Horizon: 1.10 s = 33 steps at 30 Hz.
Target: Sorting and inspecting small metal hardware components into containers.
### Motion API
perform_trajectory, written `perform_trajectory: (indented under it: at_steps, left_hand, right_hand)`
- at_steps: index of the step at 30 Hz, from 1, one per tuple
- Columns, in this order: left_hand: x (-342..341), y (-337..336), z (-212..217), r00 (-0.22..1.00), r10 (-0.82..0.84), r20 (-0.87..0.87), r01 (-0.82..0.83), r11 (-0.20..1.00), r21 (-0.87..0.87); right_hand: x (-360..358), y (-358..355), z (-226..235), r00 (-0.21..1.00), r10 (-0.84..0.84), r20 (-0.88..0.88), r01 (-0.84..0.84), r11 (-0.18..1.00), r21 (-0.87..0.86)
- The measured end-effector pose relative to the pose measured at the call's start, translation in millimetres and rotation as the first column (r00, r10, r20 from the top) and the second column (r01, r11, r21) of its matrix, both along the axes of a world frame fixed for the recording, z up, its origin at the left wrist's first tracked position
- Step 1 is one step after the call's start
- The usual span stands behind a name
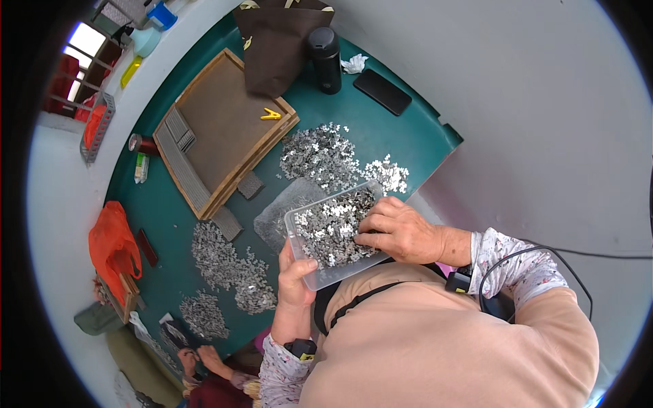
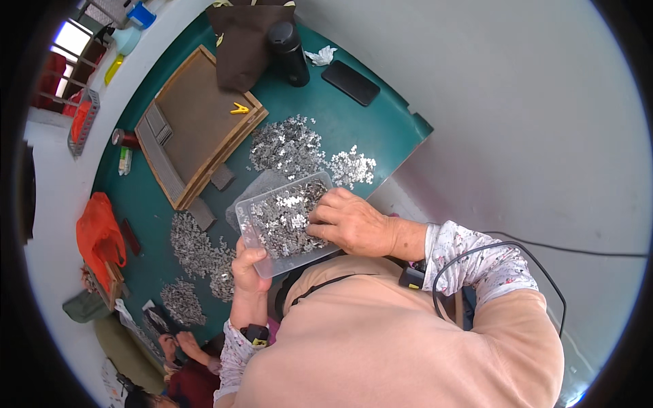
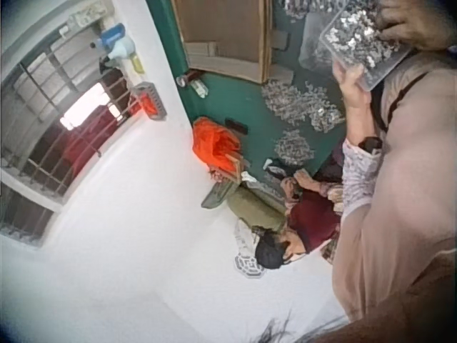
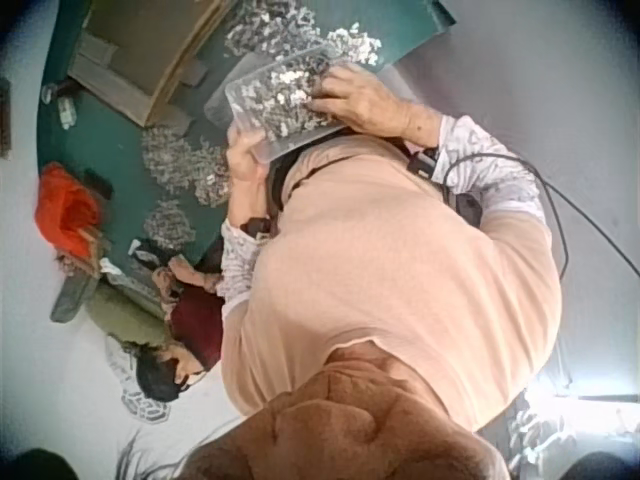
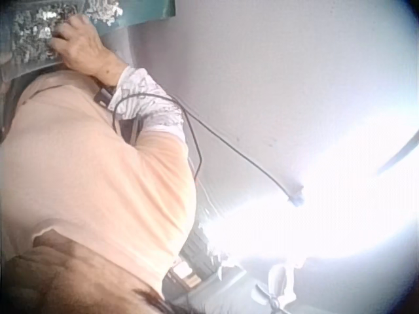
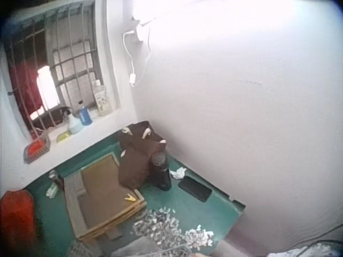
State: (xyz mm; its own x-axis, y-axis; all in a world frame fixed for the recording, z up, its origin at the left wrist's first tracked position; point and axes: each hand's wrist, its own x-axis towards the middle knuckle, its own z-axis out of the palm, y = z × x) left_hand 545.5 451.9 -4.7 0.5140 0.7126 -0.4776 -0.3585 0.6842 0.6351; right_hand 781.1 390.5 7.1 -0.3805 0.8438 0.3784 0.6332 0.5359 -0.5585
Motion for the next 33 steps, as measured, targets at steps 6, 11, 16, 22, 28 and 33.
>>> perform_trajectory:
  at_steps: [6, 11, 16, 22, 28, 33]
  left_hand:
    - [22.9, 9.7, -4.6, 0.998, 0.060, -0.025, -0.061, 0.997, -0.045]
    - [12.0, 11.5, -11.2, 0.999, 0.022, -0.029, -0.024, 0.999, -0.039]
    - [-22.9, 2.2, -28.5, 0.995, 0.091, -0.051, -0.095, 0.992, -0.083]
    - [-76.8, -11.6, -31.6, 0.963, 0.192, -0.187, -0.214, 0.971, -0.104]
    - [-87.7, -13.8, -14.6, 0.948, 0.236, -0.215, -0.259, 0.962, -0.084]
    - [-80.5, -12.0, -12.0, 0.941, 0.259, -0.218, -0.282, 0.956, -0.085]
  right_hand:
    - [28.5, 13.1, -2.4, 0.995, 0.030, -0.091, -0.029, 1.000, 0.011]
    - [32.8, 3.2, 2.9, 0.980, -0.159, -0.123, 0.161, 0.987, 0.008]
    - [50.4, -16.9, -49.0, 0.859, -0.512, -0.020, 0.501, 0.846, -0.182]
    - [48.6, -34.2, -121.6, 0.884, -0.427, 0.192, 0.460, 0.867, -0.192]
    - [39.7, -2.1, -151.1, 0.873, -0.462, 0.156, 0.482, 0.866, -0.135]
    - [41.6, 21.9, -176.2, 0.867, -0.456, 0.200, 0.487, 0.861, -0.147]
